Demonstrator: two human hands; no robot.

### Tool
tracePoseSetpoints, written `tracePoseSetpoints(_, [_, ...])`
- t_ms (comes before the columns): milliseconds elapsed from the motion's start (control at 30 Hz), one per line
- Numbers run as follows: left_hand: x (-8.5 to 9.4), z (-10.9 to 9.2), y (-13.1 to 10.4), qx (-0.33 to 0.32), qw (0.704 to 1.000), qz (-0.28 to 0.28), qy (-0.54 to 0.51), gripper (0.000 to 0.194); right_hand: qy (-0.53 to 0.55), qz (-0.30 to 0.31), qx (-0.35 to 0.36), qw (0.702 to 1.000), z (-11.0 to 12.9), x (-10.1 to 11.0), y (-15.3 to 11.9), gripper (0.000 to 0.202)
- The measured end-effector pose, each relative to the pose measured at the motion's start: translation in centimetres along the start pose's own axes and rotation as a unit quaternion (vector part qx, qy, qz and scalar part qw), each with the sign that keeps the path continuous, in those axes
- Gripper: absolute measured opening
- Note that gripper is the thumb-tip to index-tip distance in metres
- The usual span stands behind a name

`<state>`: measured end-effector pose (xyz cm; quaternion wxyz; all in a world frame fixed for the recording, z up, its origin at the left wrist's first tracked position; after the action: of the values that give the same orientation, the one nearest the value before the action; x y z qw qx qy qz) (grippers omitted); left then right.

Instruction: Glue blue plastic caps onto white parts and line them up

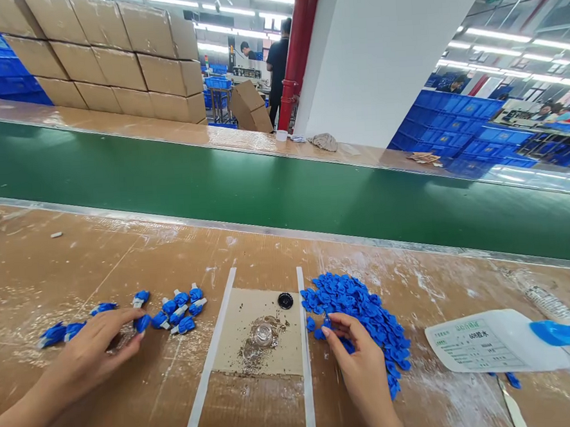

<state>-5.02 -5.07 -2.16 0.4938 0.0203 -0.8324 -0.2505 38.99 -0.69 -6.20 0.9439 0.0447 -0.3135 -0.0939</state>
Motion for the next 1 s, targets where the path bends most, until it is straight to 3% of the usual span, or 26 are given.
tracePoseSetpoints(100, [-1.2,-4.4,-0.3,0.021,0.998,-0.037,-0.054,0.025,0.041,0.000,-0.018,0.999,1.0,-0.7,-1.6,0.037])
tracePoseSetpoints(133, [-2.1,-6.3,-0.4,0.043,0.992,-0.041,-0.115,0.023,0.054,-0.001,-0.023,0.998,1.4,-1.0,-2.3,0.036])
tracePoseSetpoints(267, [-7.4,-14.0,0.0,0.155,0.918,0.104,-0.350,0.020,0.118,0.018,-0.038,0.992,2.3,-2.5,-5.4,0.030])
tracePoseSetpoints(333, [-9.6,-16.5,0.6,0.196,0.884,0.159,-0.394,0.017,0.177,0.007,-0.055,0.983,2.4,-3.4,-7.0,0.027])
tracePoseSetpoints(400, [-11.0,-18.0,1.2,0.187,0.871,0.183,-0.416,0.020,0.224,-0.039,-0.067,0.971,2.5,-4.1,-8.4,0.024])
tracePoseSetpoints(467, [-11.8,-18.7,1.4,0.151,0.867,0.191,-0.434,0.021,0.245,-0.086,-0.063,0.964,2.8,-4.7,-9.5,0.022])
tracePoseSetpoints(600, [-12.7,-18.8,0.8,0.126,0.864,0.197,-0.447,0.011,0.227,-0.116,-0.050,0.966,3.5,-5.6,-10.6,0.017])
tracePoseSetpoints(800, [-13.3,-18.3,-0.2,0.115,0.867,0.187,-0.447,0.019,0.142,-0.112,-0.025,0.983,4.1,-6.0,-11.3,0.014])
tracePoseSetpoints(1000, [-12.3,-16.6,-1.8,0.136,0.882,0.165,-0.421,0.020,0.193,-0.120,-0.047,0.973,2.7,-5.7,-10.5,0.020])
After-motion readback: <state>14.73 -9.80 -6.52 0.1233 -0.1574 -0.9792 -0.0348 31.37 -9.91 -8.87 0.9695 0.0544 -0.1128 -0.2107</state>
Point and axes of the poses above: each hand's wrist, its own y-axis towards the middle knuckle, its own x-axis out of the back of the hand, z = x × y, the point moved 3 cm from there along y, towards the middle knuckle, and after that the axes turned 9 degrees about -y, right-handed, at the moved point
